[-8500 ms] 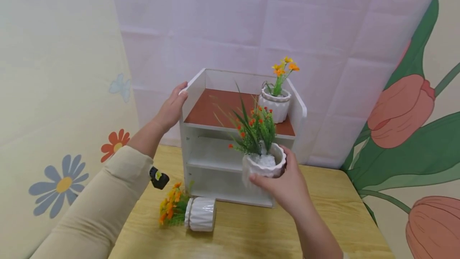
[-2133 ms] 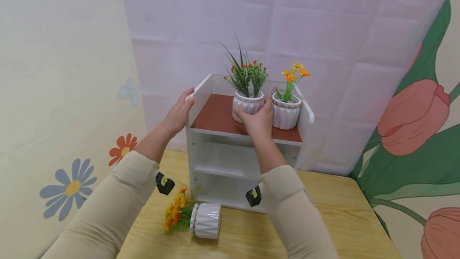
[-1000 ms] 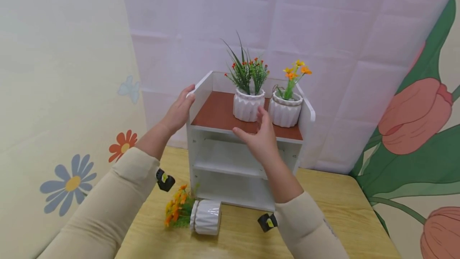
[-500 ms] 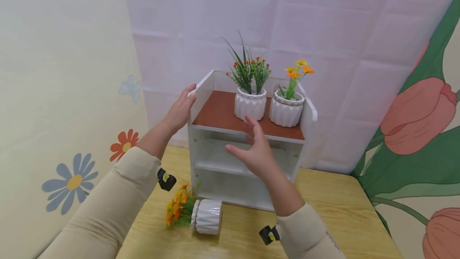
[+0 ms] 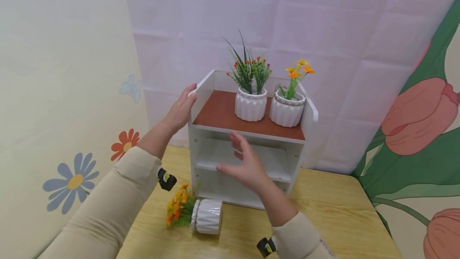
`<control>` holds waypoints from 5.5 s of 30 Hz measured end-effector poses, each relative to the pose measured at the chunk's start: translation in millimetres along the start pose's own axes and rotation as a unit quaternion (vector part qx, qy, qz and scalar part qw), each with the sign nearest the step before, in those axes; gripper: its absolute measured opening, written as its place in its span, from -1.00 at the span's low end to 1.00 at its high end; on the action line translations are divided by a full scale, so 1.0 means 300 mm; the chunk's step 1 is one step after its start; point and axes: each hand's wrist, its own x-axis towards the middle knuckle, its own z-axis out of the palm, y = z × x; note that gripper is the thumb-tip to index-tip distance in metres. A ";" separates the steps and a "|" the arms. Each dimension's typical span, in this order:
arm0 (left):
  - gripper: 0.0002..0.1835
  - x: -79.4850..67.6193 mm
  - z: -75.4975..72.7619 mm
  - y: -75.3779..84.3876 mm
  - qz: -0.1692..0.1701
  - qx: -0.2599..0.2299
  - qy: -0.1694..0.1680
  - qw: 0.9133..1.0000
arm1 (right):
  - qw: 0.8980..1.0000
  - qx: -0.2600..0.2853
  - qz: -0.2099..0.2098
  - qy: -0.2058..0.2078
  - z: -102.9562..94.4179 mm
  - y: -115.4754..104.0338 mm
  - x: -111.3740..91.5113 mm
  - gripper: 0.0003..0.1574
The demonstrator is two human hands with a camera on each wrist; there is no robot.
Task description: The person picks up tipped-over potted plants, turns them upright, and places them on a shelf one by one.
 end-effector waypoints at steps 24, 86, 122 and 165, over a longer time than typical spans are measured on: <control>-0.40 0.009 0.000 -0.002 0.003 -0.006 0.003 1.000 | 0.990 -0.020 0.070 -0.121 0.184 0.148 -0.078 0.14; -0.40 0.003 0.004 0.006 -0.010 0.005 0.002 1.000 | 0.885 -0.430 0.015 -0.178 0.426 0.334 -0.180 0.18; -0.40 0.007 -0.002 0.004 0.000 0.014 0.006 1.000 | 0.954 -0.294 0.029 -0.057 0.351 0.425 -0.219 0.07; -0.40 0.005 -0.002 0.002 0.000 0.006 0.007 1.000 | 0.981 -0.065 0.183 -0.011 0.181 0.523 -0.332 0.33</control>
